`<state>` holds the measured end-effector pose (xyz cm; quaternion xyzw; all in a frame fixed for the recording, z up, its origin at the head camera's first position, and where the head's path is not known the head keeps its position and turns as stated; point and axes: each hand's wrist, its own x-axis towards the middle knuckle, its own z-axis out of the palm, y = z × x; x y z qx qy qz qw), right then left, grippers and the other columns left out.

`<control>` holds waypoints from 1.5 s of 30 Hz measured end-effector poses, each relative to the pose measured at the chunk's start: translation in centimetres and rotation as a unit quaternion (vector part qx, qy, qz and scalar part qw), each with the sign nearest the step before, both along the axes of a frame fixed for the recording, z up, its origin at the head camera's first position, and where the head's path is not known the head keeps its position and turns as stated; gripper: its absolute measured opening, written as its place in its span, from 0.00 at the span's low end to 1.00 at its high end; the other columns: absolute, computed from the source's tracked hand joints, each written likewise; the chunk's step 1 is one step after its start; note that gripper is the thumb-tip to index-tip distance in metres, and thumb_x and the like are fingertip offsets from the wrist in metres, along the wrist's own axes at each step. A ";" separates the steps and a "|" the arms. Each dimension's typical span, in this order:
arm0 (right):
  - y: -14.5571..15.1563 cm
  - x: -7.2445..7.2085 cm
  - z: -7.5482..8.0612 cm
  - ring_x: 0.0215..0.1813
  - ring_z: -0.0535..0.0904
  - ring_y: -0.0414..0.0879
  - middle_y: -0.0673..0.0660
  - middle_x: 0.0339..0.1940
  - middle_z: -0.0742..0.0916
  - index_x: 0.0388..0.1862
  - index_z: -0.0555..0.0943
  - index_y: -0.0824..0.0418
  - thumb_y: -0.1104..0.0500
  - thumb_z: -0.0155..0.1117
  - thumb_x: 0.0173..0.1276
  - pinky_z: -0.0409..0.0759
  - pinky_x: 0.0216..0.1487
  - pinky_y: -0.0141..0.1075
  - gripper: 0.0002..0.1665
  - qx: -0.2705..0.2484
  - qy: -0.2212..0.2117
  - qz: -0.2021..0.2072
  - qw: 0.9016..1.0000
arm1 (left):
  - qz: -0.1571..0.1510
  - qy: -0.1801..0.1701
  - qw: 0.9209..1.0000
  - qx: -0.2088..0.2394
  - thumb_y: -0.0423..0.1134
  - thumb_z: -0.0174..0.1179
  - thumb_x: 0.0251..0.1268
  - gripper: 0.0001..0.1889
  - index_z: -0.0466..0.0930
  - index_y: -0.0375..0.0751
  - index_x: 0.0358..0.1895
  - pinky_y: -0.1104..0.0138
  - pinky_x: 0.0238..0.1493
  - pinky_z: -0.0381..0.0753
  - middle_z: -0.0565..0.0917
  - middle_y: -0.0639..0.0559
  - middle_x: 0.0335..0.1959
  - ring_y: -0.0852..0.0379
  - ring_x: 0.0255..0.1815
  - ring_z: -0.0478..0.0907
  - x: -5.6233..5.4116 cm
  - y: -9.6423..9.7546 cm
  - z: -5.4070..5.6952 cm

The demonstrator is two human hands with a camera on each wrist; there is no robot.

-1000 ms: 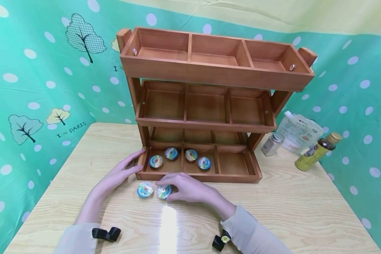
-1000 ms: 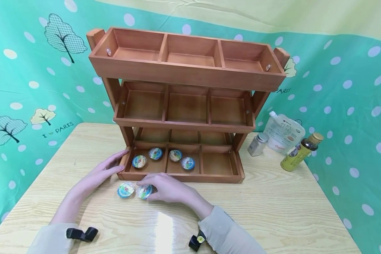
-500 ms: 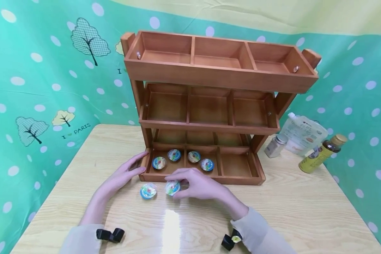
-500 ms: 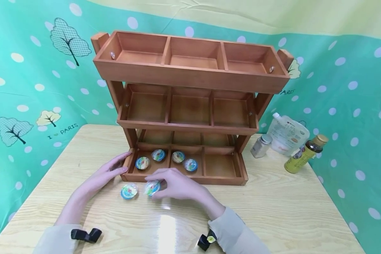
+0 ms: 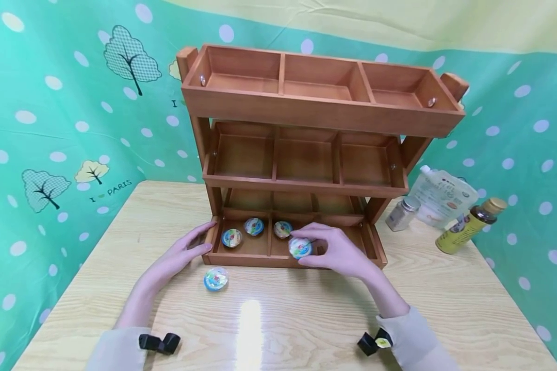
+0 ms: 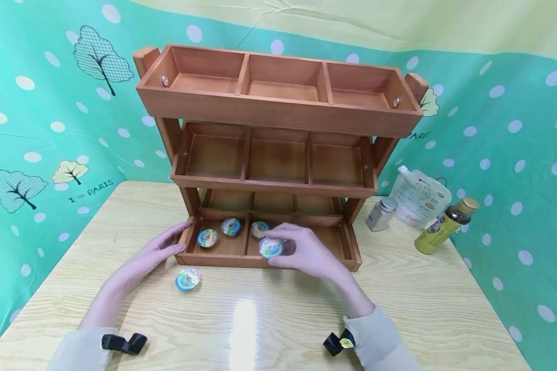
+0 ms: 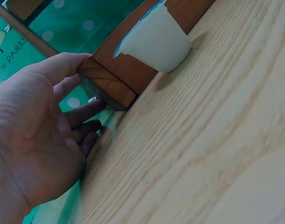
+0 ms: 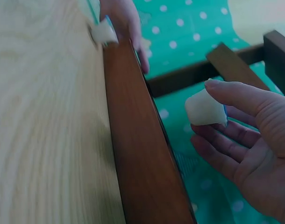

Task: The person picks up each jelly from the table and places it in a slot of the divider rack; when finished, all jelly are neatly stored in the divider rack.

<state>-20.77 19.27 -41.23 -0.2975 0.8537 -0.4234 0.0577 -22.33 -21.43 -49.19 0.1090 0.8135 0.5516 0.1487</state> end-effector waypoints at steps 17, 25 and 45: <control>7.4 -2.6 -1.4 0.54 0.85 0.44 0.55 0.58 0.89 0.62 0.85 0.57 0.55 0.81 0.59 0.87 0.54 0.40 0.30 0.035 0.031 -0.101 0.994 | 0.001 -0.003 1.000 0.001 0.55 0.53 0.79 0.34 0.54 0.64 0.83 0.27 0.77 0.47 0.49 0.49 0.87 0.35 0.87 0.39 0.1 0.0 -0.1; 8.2 -3.3 -2.4 0.53 0.86 0.50 0.60 0.57 0.89 0.62 0.84 0.61 0.58 0.80 0.60 0.87 0.51 0.33 0.30 0.049 0.008 -0.104 0.993 | 0.003 -0.006 1.000 0.002 0.54 0.53 0.79 0.33 0.53 0.65 0.83 0.28 0.77 0.46 0.49 0.50 0.87 0.35 0.87 0.38 0.2 -0.1 -0.2; 7.4 -3.1 -3.3 0.53 0.88 0.54 0.63 0.56 0.89 0.63 0.83 0.62 0.65 0.77 0.61 0.89 0.52 0.45 0.30 0.108 -0.019 -0.086 0.990 | 0.001 -0.008 1.000 -0.004 0.55 0.53 0.79 0.34 0.54 0.66 0.82 0.27 0.77 0.46 0.48 0.49 0.87 0.35 0.87 0.38 -0.1 -0.1 0.1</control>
